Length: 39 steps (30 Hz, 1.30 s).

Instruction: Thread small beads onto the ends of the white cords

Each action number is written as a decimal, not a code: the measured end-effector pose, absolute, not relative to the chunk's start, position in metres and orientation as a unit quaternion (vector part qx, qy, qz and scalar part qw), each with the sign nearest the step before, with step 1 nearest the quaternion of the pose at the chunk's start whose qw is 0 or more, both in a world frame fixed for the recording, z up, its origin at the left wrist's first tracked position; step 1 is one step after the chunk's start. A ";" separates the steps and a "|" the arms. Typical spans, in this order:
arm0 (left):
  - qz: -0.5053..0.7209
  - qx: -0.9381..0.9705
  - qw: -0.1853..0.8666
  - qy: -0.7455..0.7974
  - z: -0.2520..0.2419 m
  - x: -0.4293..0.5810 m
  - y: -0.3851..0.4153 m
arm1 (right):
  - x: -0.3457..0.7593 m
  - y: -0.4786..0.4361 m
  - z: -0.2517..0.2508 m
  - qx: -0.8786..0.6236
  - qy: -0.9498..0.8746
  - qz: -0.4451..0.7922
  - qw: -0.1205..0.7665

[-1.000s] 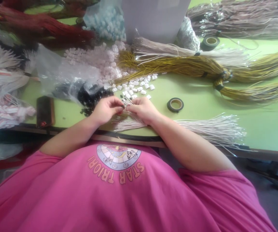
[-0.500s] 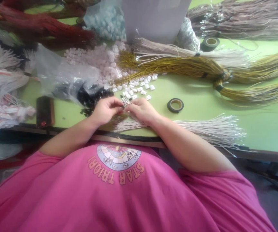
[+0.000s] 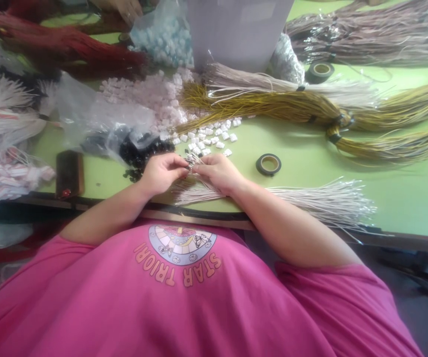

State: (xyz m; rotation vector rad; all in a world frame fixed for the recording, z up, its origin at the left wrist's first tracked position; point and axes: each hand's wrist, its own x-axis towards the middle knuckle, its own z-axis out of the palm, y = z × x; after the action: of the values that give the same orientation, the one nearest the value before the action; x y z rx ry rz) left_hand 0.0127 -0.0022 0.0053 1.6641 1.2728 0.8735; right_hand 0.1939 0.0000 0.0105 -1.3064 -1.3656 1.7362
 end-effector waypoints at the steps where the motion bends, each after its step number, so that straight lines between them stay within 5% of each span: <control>1: 0.350 0.668 0.415 0.509 0.005 0.013 -0.002 | 0.194 0.000 0.011 -0.486 -0.507 0.653 0.283; 22: 0.303 0.774 0.296 0.471 0.004 0.012 0.002 | 0.192 -0.003 0.013 -0.509 -0.580 0.585 0.250; 29: 0.143 0.854 0.189 0.464 0.038 -0.024 -0.007 | 0.195 0.003 0.007 -0.522 -0.495 0.584 0.376; 34: -0.040 0.823 0.219 0.523 0.049 -0.064 -0.043 | 0.195 0.003 0.010 -0.504 -0.454 0.617 0.399; 39: -0.038 0.791 0.247 0.558 0.037 -0.072 -0.067 | 0.194 0.001 0.013 -0.474 -0.491 0.613 0.399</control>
State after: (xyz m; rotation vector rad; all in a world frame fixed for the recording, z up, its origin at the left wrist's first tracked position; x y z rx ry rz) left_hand -0.0720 -0.0667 0.0367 2.1585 1.5224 -0.1025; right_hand 0.1943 0.0011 0.0131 -1.1998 -1.2436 1.5507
